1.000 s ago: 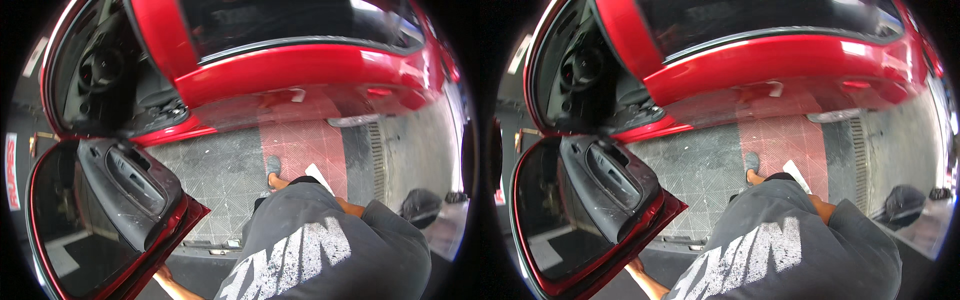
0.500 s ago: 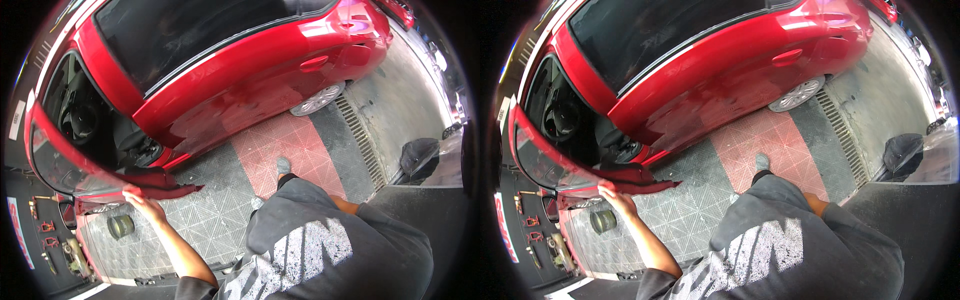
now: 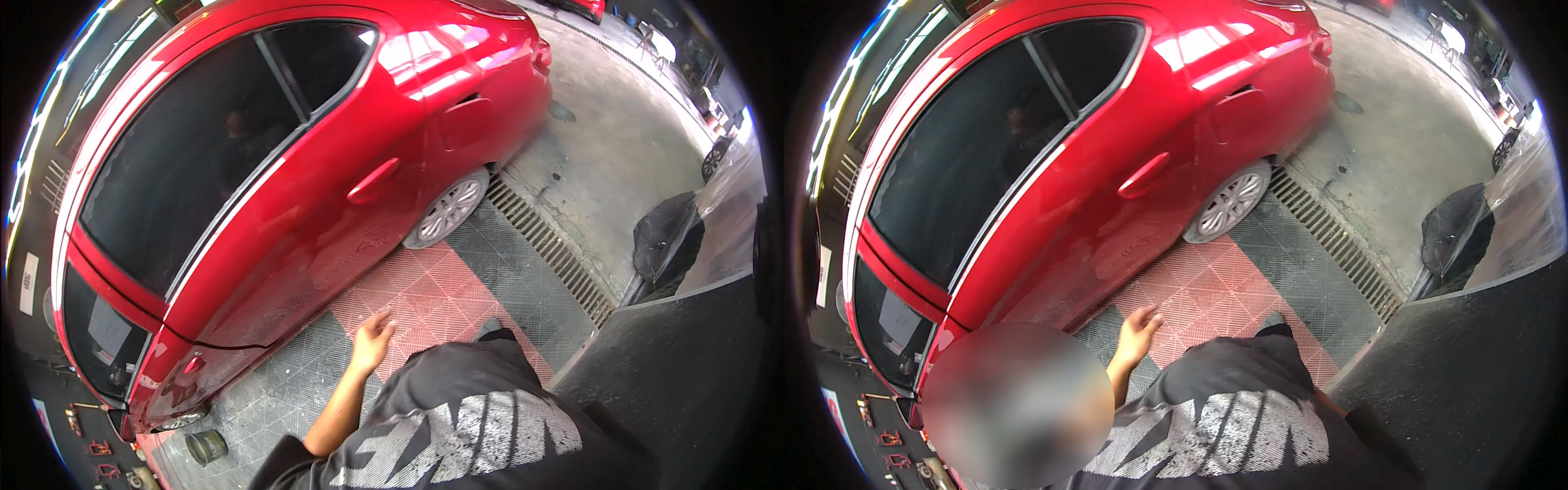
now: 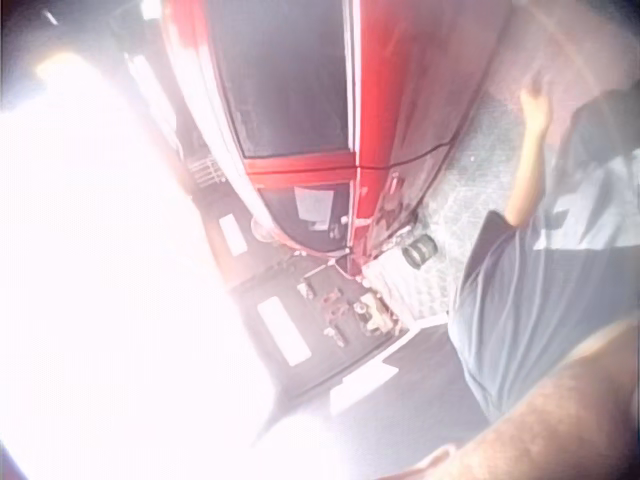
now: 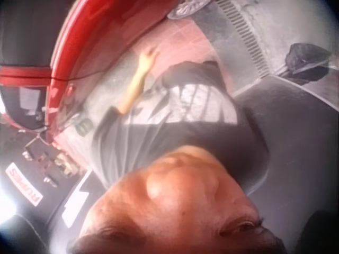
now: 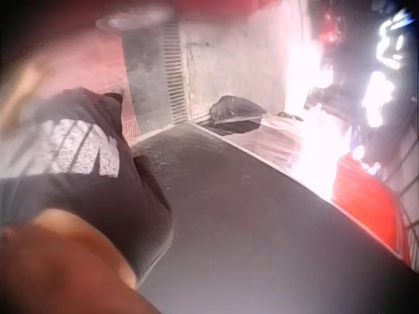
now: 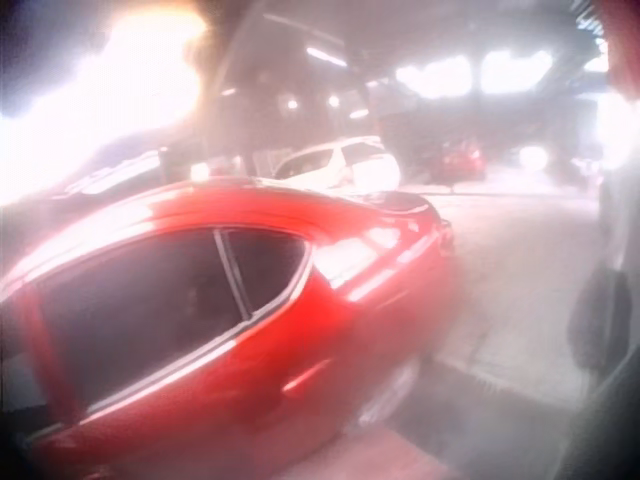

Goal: The person removes newspaper sheets from the rear of a red sedan, folds and tapes them, then applies the newspaper to the rear quarter panel and fuel cap area using masking tape. The person opens the driver door briefly and manipulates the fuel cap before continuing to tape newspaper around the fuel door.

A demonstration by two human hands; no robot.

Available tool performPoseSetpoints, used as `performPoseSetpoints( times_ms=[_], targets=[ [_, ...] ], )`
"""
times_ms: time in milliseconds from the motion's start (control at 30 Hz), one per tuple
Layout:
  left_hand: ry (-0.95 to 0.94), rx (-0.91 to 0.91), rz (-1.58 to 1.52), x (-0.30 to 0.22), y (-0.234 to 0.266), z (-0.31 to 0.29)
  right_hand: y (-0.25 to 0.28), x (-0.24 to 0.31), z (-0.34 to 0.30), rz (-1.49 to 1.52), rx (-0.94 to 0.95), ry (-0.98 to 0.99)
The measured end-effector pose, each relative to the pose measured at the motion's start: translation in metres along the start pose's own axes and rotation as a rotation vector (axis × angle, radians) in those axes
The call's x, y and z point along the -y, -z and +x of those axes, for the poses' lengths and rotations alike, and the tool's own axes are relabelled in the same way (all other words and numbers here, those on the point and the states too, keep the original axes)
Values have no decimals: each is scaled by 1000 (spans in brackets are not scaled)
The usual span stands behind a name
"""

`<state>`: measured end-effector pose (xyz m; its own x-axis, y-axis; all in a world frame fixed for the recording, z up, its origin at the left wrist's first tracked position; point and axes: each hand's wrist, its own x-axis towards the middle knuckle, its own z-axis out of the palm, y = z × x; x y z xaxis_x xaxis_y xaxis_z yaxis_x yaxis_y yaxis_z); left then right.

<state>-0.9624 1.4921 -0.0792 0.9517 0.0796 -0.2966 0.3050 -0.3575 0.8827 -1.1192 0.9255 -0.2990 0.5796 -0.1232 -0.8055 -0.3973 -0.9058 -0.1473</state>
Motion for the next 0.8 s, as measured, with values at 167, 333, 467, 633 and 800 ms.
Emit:
performPoseSetpoints(
  times_ms=[167,333,467,633,800],
  targets=[
    [-423,68,205,-149,-150,166,60,-93,36,3,-72,-47],
    [-622,-223,483,-300,-205,321,160,-82,45,29,-149,-135],
    [-733,-390,759,-331,-242,444,216,-86,64,241,-289,-59],
    [-838,-392,854,-352,-274,546,326,-79,117,341,-359,42],
    [-818,-530,747,-375,-319,550,423,-110,181,323,-413,27]
  ],
)
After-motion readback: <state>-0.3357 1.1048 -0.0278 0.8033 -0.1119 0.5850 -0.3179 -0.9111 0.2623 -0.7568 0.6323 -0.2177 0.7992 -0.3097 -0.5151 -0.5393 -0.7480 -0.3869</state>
